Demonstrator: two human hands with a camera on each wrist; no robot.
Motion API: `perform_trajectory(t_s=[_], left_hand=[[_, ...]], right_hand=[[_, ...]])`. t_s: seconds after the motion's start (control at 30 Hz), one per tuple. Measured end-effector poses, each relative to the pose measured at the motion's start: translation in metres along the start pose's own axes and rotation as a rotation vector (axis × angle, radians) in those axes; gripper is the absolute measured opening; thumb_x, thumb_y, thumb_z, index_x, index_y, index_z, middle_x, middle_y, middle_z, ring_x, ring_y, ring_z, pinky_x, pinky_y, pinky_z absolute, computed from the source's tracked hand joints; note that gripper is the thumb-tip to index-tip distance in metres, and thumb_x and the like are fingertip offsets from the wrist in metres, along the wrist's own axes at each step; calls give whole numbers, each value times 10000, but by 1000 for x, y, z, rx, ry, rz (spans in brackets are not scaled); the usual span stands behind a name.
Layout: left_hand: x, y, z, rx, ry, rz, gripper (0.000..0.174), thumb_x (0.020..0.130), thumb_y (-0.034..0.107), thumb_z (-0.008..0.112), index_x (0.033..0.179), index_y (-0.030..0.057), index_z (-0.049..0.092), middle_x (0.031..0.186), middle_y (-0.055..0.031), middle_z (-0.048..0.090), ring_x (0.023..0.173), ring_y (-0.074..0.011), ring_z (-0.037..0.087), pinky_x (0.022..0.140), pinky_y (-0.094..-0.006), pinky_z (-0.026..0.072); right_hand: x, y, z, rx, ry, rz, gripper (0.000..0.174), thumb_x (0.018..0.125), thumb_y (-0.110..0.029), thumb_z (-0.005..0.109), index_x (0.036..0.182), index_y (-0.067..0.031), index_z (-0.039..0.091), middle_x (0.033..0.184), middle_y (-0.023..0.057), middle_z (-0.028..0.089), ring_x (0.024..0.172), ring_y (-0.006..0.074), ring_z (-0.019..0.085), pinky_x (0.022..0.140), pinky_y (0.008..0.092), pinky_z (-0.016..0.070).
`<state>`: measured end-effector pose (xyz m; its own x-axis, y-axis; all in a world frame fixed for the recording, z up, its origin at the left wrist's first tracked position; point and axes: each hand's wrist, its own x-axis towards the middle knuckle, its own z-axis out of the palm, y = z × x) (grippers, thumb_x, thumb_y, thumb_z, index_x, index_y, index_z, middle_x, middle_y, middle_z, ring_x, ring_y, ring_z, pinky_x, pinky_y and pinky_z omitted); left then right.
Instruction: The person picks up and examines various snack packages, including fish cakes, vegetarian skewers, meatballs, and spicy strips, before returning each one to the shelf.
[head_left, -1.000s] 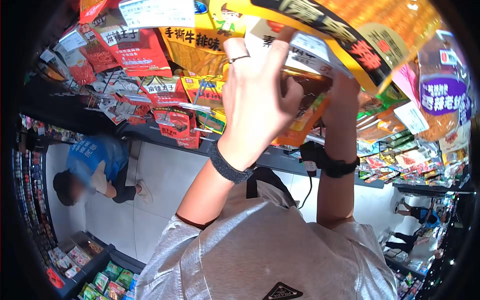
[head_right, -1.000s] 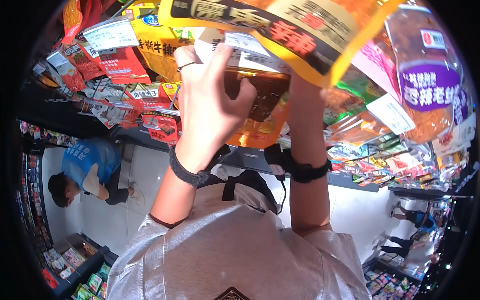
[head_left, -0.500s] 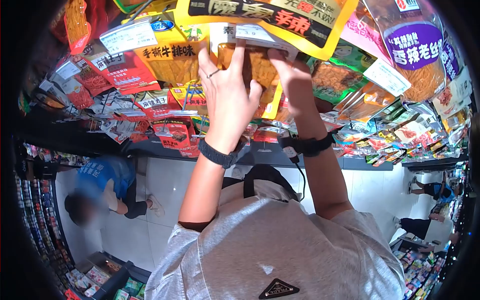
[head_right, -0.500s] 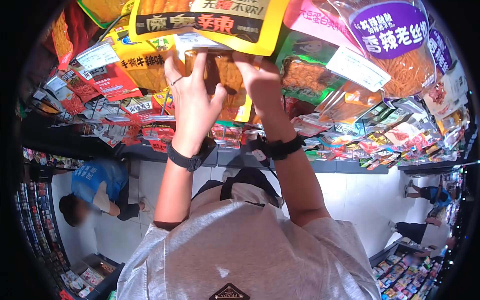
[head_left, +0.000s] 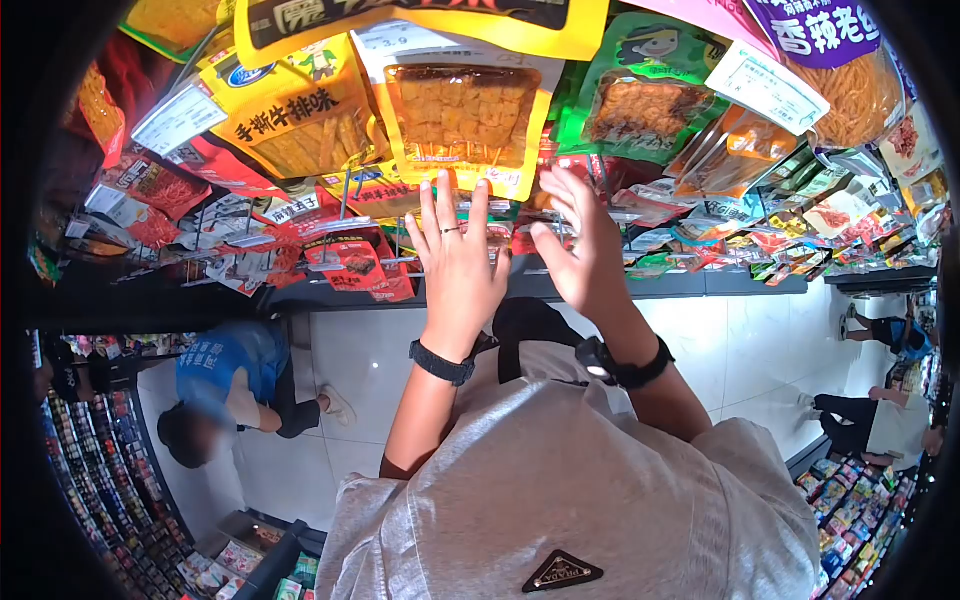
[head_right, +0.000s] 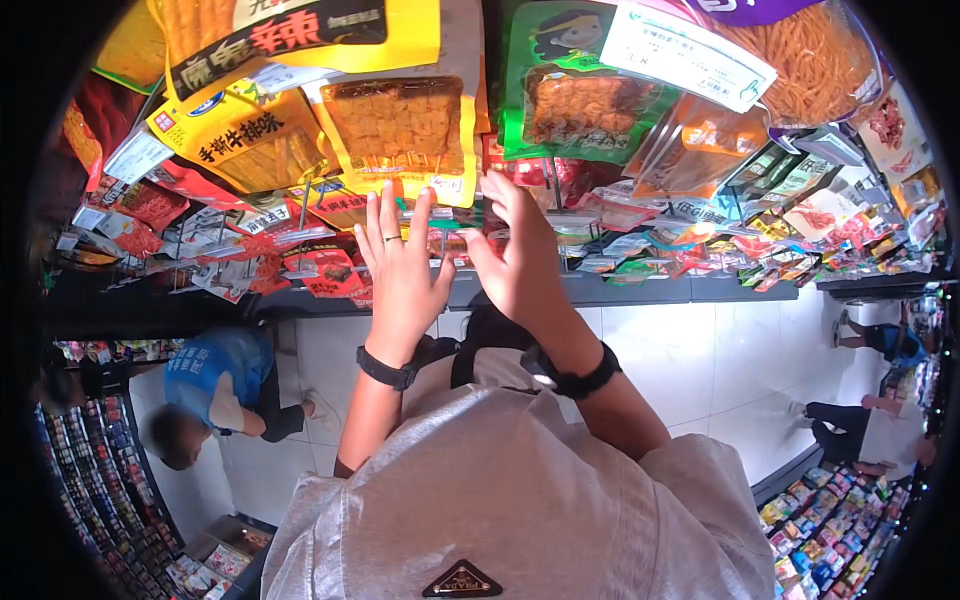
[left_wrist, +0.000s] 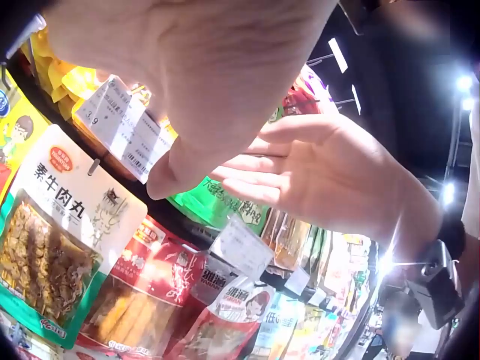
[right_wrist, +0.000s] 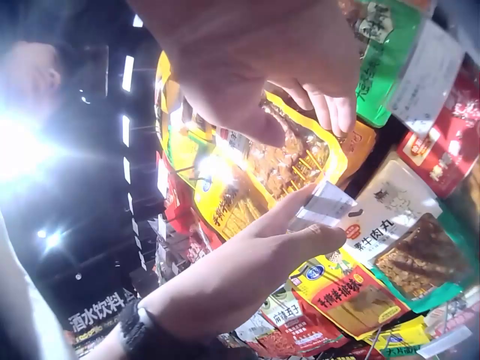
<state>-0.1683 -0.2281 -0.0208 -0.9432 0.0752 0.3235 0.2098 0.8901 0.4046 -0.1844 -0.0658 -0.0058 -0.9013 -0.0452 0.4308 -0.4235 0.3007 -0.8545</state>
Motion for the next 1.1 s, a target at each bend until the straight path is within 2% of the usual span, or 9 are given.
perform_trajectory(t_s=[0.3, 0.57, 0.63, 0.77, 0.83, 0.87, 0.9, 1.0, 1.1], left_hand=[[-3, 9, 14, 62, 18, -22, 948, 771, 134, 789, 1574, 86, 288, 1650, -187, 208, 1538, -431, 119, 1189, -661, 140], [-5, 17, 24, 146, 56, -27, 907, 772, 118, 741, 1552, 2, 293, 1656, -187, 209, 1546, -402, 137, 1203, -644, 129], [-6, 19, 25, 184, 51, -37, 819, 839, 152, 705, 1543, 6, 314, 1649, -180, 240, 1543, -392, 162, 1196, -639, 151], [-8, 16, 31, 230, 77, -5, 866, 773, 100, 660, 1559, 21, 304, 1643, -185, 251, 1545, -385, 172, 1195, -635, 167], [-8, 18, 29, 226, 53, -13, 754, 822, 73, 601, 1529, 0, 352, 1649, -191, 244, 1546, -380, 173, 1196, -636, 159], [-8, 17, 32, 254, 65, -13, 742, 826, 66, 593, 1527, 0, 357, 1648, -192, 249, 1545, -381, 176, 1196, -635, 161], [-8, 16, 35, 283, 78, -13, 730, 831, 58, 584, 1524, 0, 362, 1646, -193, 253, 1544, -382, 179, 1195, -635, 162], [-7, 22, 40, 281, 92, -33, 710, 838, 47, 568, 1518, 0, 371, 1639, -201, 265, 1539, -396, 185, 1194, -633, 168], [-10, 24, 40, 301, 108, -61, 701, 843, 46, 560, 1516, -3, 371, 1634, -208, 269, 1535, -407, 187, 1194, -631, 173]], right_hand=[[-65, 16, -61, 95, -81, 448, 263, 947, 58, 561, 1202, 62, 624, 1161, 160, 702, 1105, 216, 689, 992, 321, 520], [-99, 27, -104, 325, -72, 693, 188, 985, 6, 530, 1123, 74, 640, 1081, 194, 708, 1031, 261, 713, 911, 349, 556], [-94, 16, -114, 325, -92, 692, 212, 1016, -51, 503, 1119, 73, 640, 1069, 206, 709, 1007, 270, 717, 904, 360, 554], [-94, 15, -135, 536, -54, 673, 422, 1085, -306, 438, 1039, 62, 640, 1023, 210, 706, 958, 313, 708, 902, 416, 534], [-95, 18, -145, 695, -115, 398, 574, 1089, -457, 374, 1002, 51, 625, 936, 212, 689, 892, 339, 682, 892, 472, 518], [-93, 12, -146, 701, -109, 285, 815, 1058, -624, 190, 871, 34, 631, 850, 216, 662, 829, 359, 643, 851, 492, 501], [-90, 6, -155, 704, -106, 292, 815, 1058, -624, 190, 871, 34, 631, 850, 216, 662, 829, 359, 643, 851, 492, 501], [-85, -10, -179, 952, -246, 126, 1029, 975, -728, -41, 649, 8, 601, 806, 214, 654, 829, 371, 627, 812, 445, 475], [-88, 6, -187, 769, -236, 154, 1018, 989, -708, -38, 669, 10, 608, 813, 211, 658, 835, 369, 629, 830, 458, 479]])
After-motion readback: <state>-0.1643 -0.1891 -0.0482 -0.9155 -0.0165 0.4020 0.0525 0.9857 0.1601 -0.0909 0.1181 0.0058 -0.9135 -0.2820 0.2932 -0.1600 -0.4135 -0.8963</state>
